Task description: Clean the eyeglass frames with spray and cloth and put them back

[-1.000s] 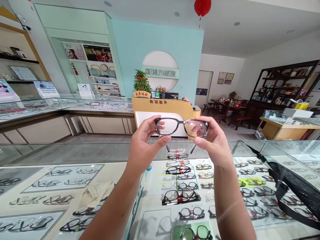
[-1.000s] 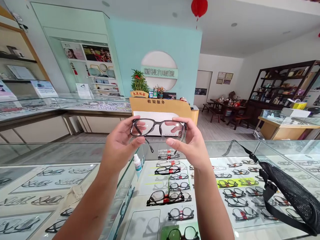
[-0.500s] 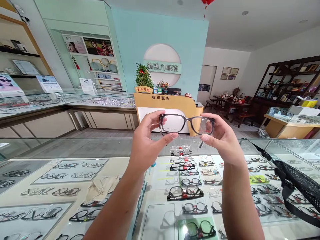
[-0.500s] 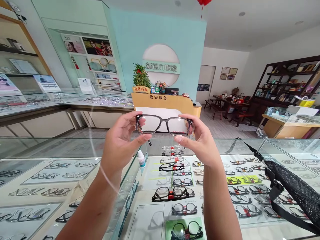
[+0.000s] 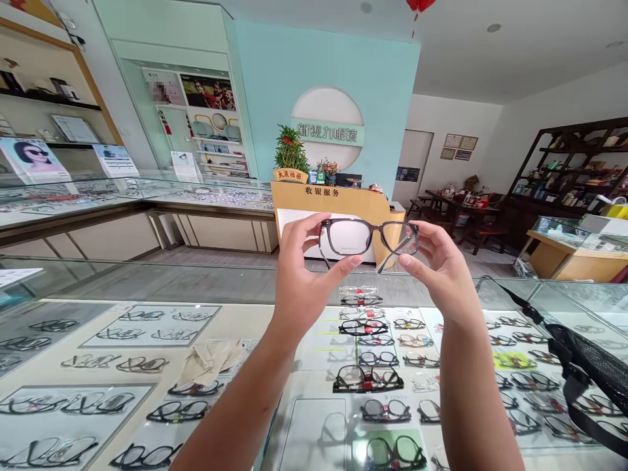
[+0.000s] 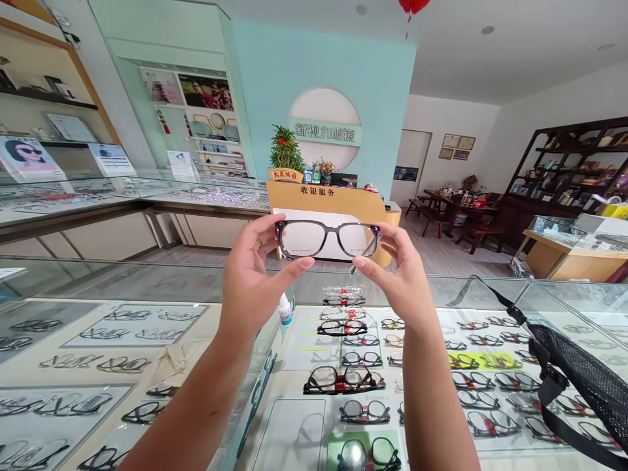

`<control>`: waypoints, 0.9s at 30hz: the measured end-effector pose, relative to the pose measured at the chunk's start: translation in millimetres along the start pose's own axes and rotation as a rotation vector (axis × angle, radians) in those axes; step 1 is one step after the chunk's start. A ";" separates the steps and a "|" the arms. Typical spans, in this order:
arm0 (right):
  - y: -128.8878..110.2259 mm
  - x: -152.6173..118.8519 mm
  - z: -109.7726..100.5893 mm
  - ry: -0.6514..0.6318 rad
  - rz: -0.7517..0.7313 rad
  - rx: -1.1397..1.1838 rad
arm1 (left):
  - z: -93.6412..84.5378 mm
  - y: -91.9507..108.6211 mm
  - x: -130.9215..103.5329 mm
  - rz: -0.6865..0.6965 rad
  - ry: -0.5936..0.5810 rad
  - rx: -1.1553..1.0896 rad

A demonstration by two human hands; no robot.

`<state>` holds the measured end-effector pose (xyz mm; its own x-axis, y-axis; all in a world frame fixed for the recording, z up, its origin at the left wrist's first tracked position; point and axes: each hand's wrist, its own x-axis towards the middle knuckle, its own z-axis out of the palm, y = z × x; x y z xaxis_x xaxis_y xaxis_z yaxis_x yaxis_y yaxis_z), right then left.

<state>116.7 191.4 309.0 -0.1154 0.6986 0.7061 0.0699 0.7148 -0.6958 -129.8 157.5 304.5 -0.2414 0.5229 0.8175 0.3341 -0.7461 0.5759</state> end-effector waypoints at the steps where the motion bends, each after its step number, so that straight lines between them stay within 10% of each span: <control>1: 0.8 0.3 -0.6 -0.002 0.009 -0.026 | 0.5 1.2 -1.1 0.008 0.016 0.026; 27: -5.2 -4.5 13.9 0.190 -0.144 -0.285 | 1.8 -5.5 1.0 -0.144 0.044 -0.003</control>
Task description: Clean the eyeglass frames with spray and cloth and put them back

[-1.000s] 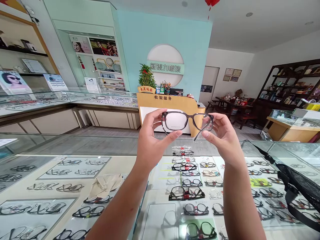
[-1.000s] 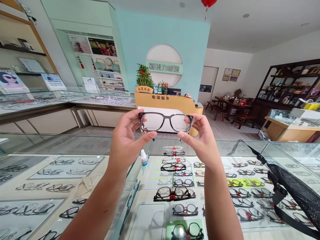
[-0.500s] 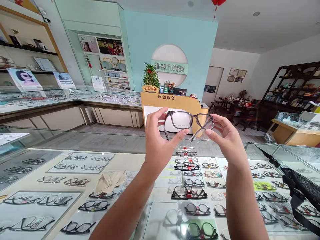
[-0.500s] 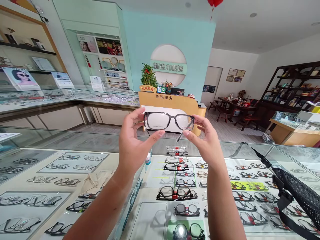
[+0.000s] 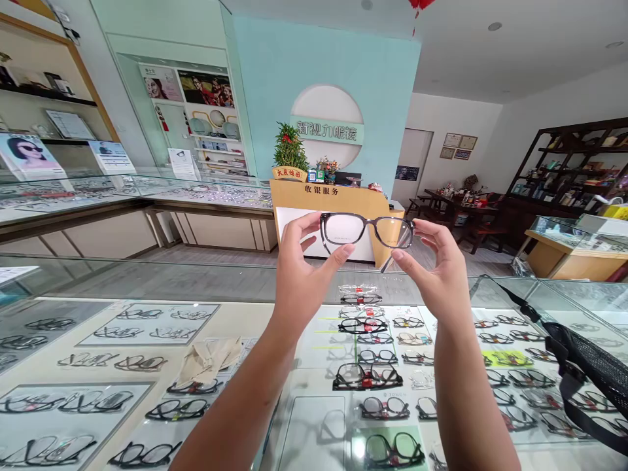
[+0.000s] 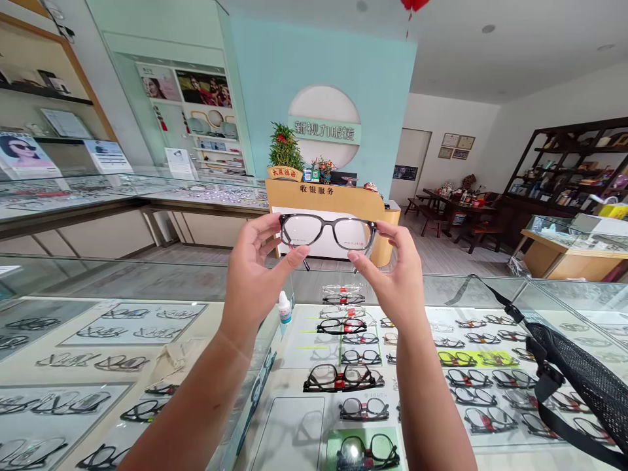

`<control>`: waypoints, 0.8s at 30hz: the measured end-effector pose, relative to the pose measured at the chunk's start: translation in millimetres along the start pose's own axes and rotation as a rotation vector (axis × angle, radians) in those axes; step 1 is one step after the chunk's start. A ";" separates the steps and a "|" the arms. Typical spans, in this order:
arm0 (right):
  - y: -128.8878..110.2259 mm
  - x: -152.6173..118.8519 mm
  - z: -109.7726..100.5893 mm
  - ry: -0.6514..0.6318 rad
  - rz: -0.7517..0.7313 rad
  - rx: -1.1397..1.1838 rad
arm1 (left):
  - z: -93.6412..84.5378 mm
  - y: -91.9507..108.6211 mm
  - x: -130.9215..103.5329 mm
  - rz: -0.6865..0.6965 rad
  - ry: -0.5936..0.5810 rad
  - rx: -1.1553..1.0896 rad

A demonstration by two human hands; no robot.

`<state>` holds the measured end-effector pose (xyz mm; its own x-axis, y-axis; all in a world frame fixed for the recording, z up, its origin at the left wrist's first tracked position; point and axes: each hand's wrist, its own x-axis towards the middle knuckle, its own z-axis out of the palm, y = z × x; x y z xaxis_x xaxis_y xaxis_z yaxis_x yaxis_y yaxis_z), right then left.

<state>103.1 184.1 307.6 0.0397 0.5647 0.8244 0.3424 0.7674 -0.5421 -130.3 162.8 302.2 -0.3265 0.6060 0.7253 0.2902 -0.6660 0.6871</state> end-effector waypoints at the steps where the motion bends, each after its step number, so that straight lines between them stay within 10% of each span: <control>1: -0.3 0.0 0.0 0.003 -0.005 -0.006 | -0.2 0.0 0.1 -0.001 -0.001 0.005; 24: -2.0 -0.5 -2.8 0.013 -0.057 -0.106 | 3.0 -2.0 -1.9 0.100 0.015 0.107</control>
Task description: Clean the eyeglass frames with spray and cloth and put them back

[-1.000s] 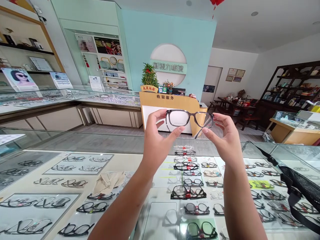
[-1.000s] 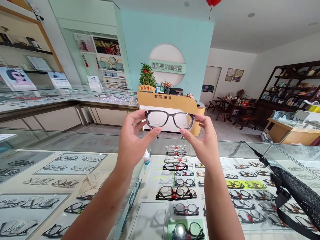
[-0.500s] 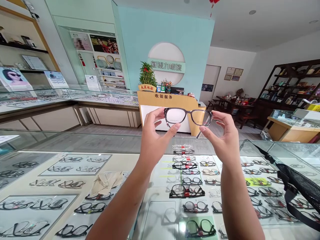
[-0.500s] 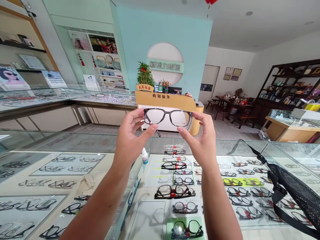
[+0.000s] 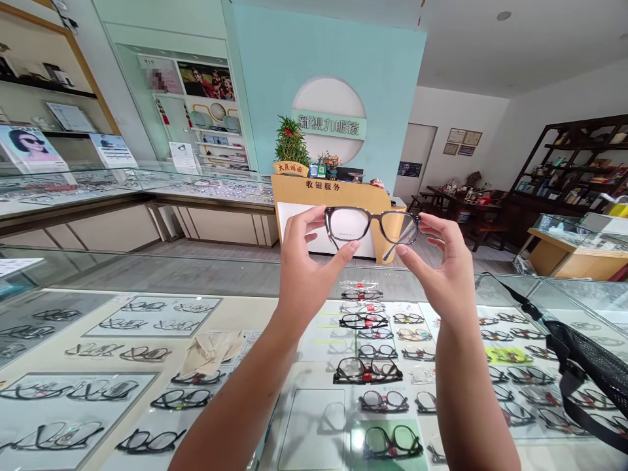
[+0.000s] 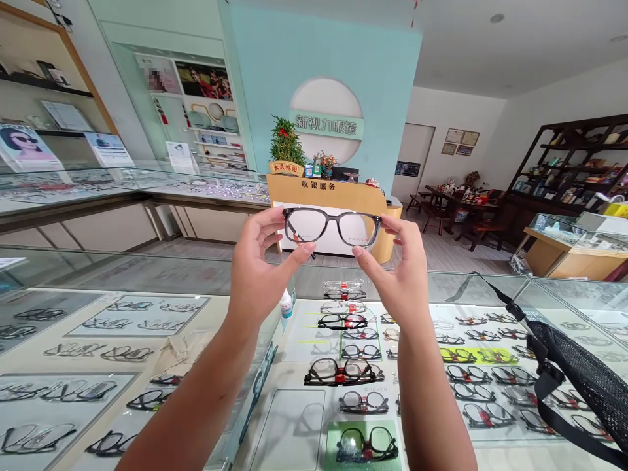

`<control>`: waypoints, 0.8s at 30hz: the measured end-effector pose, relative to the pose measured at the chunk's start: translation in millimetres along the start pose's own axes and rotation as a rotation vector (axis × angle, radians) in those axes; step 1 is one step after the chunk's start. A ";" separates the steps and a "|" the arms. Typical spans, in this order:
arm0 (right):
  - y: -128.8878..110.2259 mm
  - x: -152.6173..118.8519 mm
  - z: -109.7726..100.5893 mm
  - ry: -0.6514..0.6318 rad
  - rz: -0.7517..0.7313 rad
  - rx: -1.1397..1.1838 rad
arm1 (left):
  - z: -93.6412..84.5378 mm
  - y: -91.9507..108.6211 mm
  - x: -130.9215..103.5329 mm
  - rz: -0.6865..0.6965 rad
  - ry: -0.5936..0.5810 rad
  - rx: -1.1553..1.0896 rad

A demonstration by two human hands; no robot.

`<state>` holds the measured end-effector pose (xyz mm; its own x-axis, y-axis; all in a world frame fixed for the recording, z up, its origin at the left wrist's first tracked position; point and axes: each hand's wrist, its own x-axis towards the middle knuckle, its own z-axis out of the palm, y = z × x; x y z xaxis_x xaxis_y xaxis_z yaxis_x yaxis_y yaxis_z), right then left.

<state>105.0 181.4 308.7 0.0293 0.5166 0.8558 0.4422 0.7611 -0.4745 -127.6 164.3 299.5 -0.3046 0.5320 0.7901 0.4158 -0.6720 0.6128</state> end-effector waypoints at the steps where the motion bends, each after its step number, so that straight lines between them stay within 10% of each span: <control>1: 0.5 0.0 0.1 -0.002 -0.002 -0.009 | 0.6 -0.6 -0.4 0.025 0.009 0.017; 24: 8.7 -0.4 6.1 -0.039 0.167 0.190 | 3.9 -2.2 -1.8 0.012 0.012 0.075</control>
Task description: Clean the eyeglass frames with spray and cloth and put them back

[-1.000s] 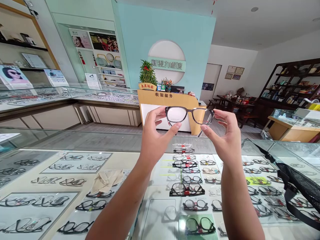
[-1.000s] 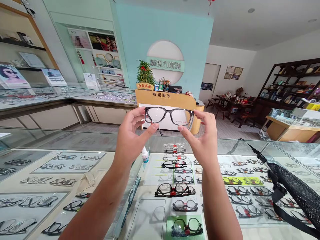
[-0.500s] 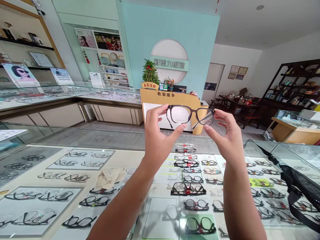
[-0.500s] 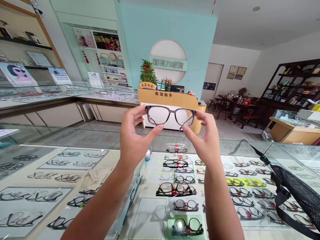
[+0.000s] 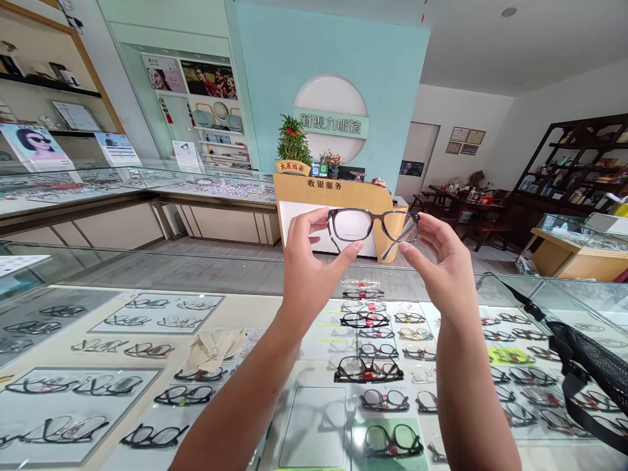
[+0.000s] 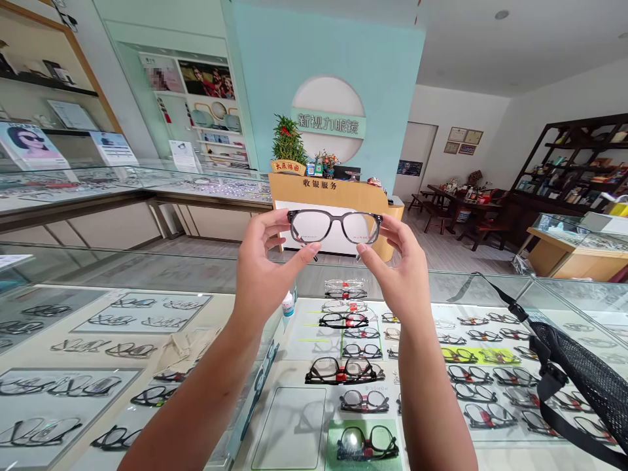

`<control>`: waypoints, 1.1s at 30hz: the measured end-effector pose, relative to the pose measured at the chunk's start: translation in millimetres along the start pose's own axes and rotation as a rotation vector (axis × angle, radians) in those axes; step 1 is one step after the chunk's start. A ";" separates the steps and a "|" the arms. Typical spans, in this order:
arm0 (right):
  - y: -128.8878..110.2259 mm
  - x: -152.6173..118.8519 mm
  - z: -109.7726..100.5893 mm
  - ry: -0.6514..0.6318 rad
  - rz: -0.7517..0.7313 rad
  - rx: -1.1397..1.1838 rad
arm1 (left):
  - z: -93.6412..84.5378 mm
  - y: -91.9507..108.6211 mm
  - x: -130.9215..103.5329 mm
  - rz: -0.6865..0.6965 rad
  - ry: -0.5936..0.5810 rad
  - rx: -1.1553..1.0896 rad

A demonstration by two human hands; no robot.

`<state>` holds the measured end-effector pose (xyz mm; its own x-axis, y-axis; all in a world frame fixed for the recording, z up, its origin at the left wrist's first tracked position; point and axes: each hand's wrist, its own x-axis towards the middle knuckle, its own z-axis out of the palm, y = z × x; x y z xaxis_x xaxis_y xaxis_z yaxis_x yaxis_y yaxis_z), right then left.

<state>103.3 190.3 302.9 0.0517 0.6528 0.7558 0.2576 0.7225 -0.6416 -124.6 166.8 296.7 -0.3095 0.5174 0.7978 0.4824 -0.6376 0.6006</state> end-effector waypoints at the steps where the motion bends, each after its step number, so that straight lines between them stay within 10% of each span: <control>1: -0.2 0.1 -0.2 0.002 0.007 -0.003 | -0.1 0.6 0.0 -0.004 0.001 0.004; 20: 2.1 3.2 1.2 -0.097 0.182 0.070 | 0.2 7.4 -4.0 0.121 0.078 0.114; 33: -1.5 -1.4 5.2 0.013 -0.048 -0.074 | -2.4 -3.5 5.1 -0.042 -0.048 -0.001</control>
<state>97.9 189.4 302.2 0.0500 0.6147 0.7872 0.3304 0.7336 -0.5939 -129.8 170.4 298.8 -0.2900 0.5704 0.7685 0.4693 -0.6151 0.6336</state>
